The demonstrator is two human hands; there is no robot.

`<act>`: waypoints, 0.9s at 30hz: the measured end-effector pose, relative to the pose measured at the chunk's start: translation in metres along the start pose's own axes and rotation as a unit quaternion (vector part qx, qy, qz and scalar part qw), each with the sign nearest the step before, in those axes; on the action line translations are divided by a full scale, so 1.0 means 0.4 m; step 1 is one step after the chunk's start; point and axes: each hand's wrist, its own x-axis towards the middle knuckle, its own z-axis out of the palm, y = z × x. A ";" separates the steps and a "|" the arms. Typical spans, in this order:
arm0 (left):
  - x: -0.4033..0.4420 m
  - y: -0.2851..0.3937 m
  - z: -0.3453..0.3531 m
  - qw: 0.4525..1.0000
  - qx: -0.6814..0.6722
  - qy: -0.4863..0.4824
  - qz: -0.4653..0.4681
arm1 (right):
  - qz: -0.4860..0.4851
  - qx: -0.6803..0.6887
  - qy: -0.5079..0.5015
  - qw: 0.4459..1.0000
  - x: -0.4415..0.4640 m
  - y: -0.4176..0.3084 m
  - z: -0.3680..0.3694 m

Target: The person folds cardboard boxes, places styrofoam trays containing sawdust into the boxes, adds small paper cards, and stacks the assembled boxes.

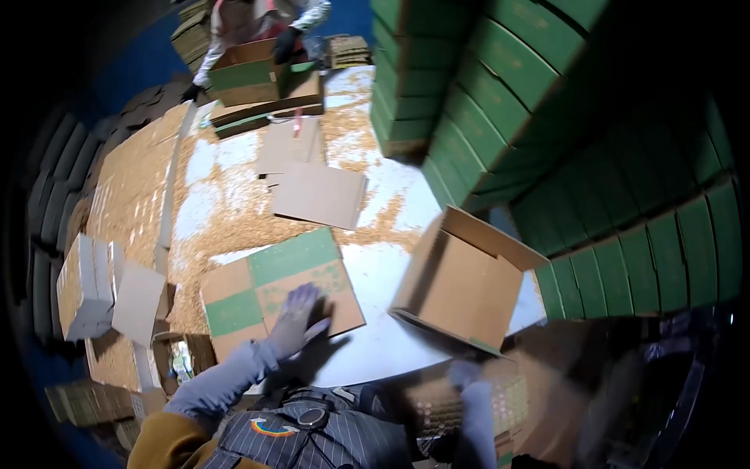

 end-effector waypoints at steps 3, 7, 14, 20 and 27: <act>-0.265 -0.147 -0.011 0.983 0.145 0.010 -0.109 | -0.151 -0.091 -0.212 0.961 0.033 0.202 0.107; -0.439 -0.204 -0.002 0.972 0.142 -0.088 -0.163 | -0.249 -0.297 -0.012 0.922 0.140 0.104 0.476; -0.569 -0.237 0.034 0.979 0.119 -0.057 -0.153 | -0.411 -0.395 0.066 0.819 0.003 0.123 0.527; -0.536 -0.211 -0.167 0.977 0.205 0.034 -0.046 | -0.184 -0.178 -0.065 0.964 -0.016 -0.133 0.470; -0.373 -0.166 -0.571 0.985 0.015 -0.138 -0.099 | -0.652 -0.533 -0.101 0.530 -0.237 -0.357 0.743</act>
